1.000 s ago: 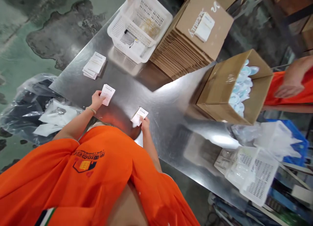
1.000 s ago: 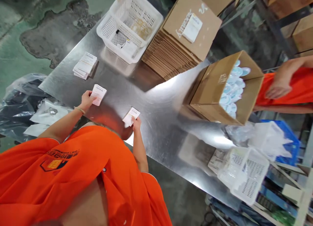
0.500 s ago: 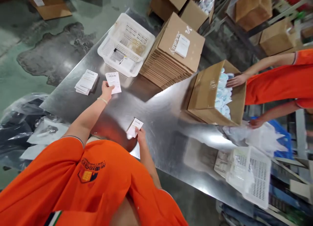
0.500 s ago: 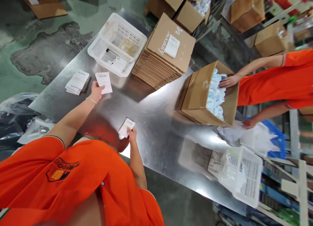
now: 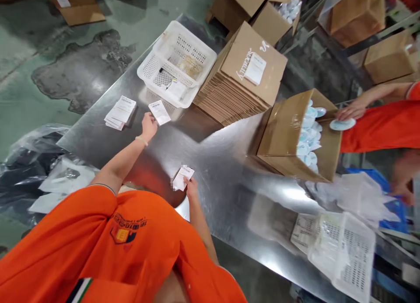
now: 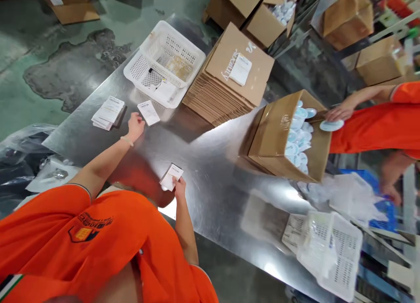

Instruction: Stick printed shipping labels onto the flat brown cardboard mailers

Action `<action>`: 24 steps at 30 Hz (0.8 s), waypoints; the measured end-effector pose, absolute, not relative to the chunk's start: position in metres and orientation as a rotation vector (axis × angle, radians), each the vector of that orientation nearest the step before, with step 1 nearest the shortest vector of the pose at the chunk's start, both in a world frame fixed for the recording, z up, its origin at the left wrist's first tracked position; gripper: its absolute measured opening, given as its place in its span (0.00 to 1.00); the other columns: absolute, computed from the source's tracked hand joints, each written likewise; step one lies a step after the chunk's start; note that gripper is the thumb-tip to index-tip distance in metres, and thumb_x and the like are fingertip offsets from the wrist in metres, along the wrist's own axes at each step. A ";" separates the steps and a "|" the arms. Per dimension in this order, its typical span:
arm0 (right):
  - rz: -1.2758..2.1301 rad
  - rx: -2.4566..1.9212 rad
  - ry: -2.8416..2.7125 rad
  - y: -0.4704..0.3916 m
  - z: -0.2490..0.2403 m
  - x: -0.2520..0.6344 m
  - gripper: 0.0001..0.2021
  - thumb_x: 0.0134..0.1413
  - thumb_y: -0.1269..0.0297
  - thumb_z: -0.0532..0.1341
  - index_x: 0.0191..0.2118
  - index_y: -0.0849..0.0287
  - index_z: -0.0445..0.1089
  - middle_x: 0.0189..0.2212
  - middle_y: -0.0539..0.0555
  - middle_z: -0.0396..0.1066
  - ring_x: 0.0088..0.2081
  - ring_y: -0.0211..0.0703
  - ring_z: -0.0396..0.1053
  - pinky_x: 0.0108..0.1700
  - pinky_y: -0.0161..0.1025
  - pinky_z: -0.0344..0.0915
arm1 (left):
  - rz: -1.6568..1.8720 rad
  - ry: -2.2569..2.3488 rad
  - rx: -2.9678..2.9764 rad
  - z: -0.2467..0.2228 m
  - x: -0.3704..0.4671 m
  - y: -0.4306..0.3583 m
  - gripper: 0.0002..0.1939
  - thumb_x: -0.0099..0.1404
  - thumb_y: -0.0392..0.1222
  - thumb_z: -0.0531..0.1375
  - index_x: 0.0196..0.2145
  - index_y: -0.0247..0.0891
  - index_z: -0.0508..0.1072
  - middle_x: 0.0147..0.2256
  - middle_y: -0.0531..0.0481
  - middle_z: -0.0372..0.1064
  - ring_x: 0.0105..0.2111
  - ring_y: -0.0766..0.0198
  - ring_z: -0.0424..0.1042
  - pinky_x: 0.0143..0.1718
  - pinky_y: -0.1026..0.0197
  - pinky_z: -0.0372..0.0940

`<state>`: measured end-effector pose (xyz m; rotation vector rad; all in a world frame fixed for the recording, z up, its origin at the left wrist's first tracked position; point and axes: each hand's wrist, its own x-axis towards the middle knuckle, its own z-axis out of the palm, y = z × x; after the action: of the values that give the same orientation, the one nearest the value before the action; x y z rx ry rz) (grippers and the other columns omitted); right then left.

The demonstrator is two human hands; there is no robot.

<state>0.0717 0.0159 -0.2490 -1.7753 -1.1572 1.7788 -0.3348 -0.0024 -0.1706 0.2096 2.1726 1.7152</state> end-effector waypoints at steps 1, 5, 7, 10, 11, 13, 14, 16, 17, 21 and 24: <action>1.789 -1.766 -1.168 0.016 -0.250 0.072 0.12 0.43 0.66 0.76 0.37 0.54 0.79 0.35 0.54 0.87 0.37 0.50 0.83 0.45 0.46 0.81 | 1.669 2.271 0.172 -0.166 -0.345 -0.016 0.27 0.65 0.22 0.71 0.58 0.32 0.70 0.65 0.23 0.72 0.72 0.42 0.67 0.80 0.31 0.53; 1.803 -1.756 -1.140 0.018 -0.250 0.070 0.15 0.40 0.64 0.78 0.37 0.55 0.79 0.34 0.54 0.87 0.35 0.50 0.83 0.42 0.45 0.82 | 1.377 2.578 -0.003 -0.150 -0.396 -0.063 0.55 0.55 0.18 0.80 0.72 0.19 0.56 0.80 0.07 0.38 0.84 0.28 0.31 0.80 0.22 0.34; 1.788 -1.762 -1.118 0.019 -0.248 0.068 0.16 0.37 0.63 0.79 0.35 0.56 0.79 0.32 0.53 0.86 0.33 0.49 0.82 0.40 0.44 0.81 | 1.222 2.600 -0.026 -0.148 -0.414 -0.077 0.63 0.50 0.18 0.82 0.73 0.16 0.52 0.80 0.03 0.38 0.83 0.24 0.29 0.78 0.18 0.31; 1.785 -1.762 -1.146 0.019 -0.245 0.065 0.16 0.38 0.62 0.79 0.35 0.57 0.79 0.31 0.53 0.86 0.33 0.48 0.81 0.39 0.43 0.81 | 1.133 2.599 0.000 -0.156 -0.418 -0.086 0.59 0.53 0.18 0.80 0.73 0.15 0.53 0.78 0.07 0.48 0.80 0.28 0.42 0.77 0.15 0.29; 1.787 -1.762 -1.162 0.018 -0.243 0.064 0.15 0.40 0.62 0.79 0.35 0.56 0.79 0.31 0.53 0.86 0.33 0.48 0.81 0.40 0.44 0.81 | 1.112 2.615 0.019 -0.160 -0.415 -0.087 0.56 0.56 0.18 0.79 0.73 0.15 0.54 0.77 0.09 0.50 0.79 0.29 0.45 0.77 0.15 0.30; 1.789 -1.766 -1.183 0.018 -0.240 0.063 0.13 0.43 0.63 0.78 0.35 0.56 0.78 0.32 0.54 0.86 0.35 0.49 0.82 0.42 0.45 0.81 | 1.061 2.643 0.077 -0.166 -0.403 -0.087 0.51 0.59 0.21 0.77 0.73 0.17 0.57 0.76 0.12 0.54 0.78 0.28 0.50 0.78 0.15 0.36; 1.788 -1.769 -1.190 0.018 -0.239 0.062 0.12 0.45 0.64 0.77 0.35 0.56 0.78 0.32 0.55 0.85 0.35 0.50 0.82 0.44 0.46 0.81 | 1.032 2.651 0.110 -0.169 -0.398 -0.087 0.50 0.60 0.23 0.78 0.72 0.18 0.59 0.76 0.12 0.56 0.78 0.26 0.51 0.78 0.15 0.39; 1.784 -1.775 -1.201 0.018 -0.234 0.058 0.11 0.47 0.64 0.77 0.35 0.56 0.77 0.31 0.55 0.84 0.36 0.52 0.82 0.46 0.49 0.82 | 0.974 2.659 0.162 -0.170 -0.389 -0.087 0.49 0.60 0.27 0.79 0.72 0.19 0.61 0.75 0.13 0.58 0.77 0.22 0.53 0.77 0.15 0.43; 1.784 -1.776 -1.201 0.017 -0.231 0.056 0.12 0.47 0.63 0.78 0.35 0.56 0.77 0.30 0.54 0.83 0.36 0.53 0.82 0.46 0.51 0.82 | 0.943 2.660 0.180 -0.170 -0.387 -0.088 0.49 0.60 0.28 0.80 0.72 0.19 0.61 0.75 0.12 0.58 0.77 0.21 0.54 0.77 0.15 0.44; 1.783 -1.749 -1.134 0.017 -0.217 0.039 0.12 0.49 0.65 0.78 0.33 0.55 0.74 0.27 0.53 0.82 0.34 0.51 0.81 0.46 0.50 0.82 | 0.853 2.726 0.232 -0.162 -0.388 -0.096 0.57 0.59 0.35 0.84 0.74 0.16 0.58 0.77 0.12 0.54 0.81 0.16 0.45 0.78 0.13 0.38; 1.764 -1.686 -1.029 0.026 -0.209 0.023 0.07 0.57 0.69 0.73 0.39 0.58 0.77 0.32 0.53 0.85 0.36 0.44 0.82 0.47 0.42 0.81 | 0.970 2.753 0.516 -0.155 -0.382 -0.093 0.55 0.63 0.38 0.80 0.77 0.25 0.57 0.78 0.19 0.54 0.82 0.25 0.47 0.81 0.18 0.41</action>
<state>0.0231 0.0257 -0.2088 -1.6865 -1.0286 1.7644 -0.3824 -0.0927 -0.1552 0.5157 2.7531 0.9703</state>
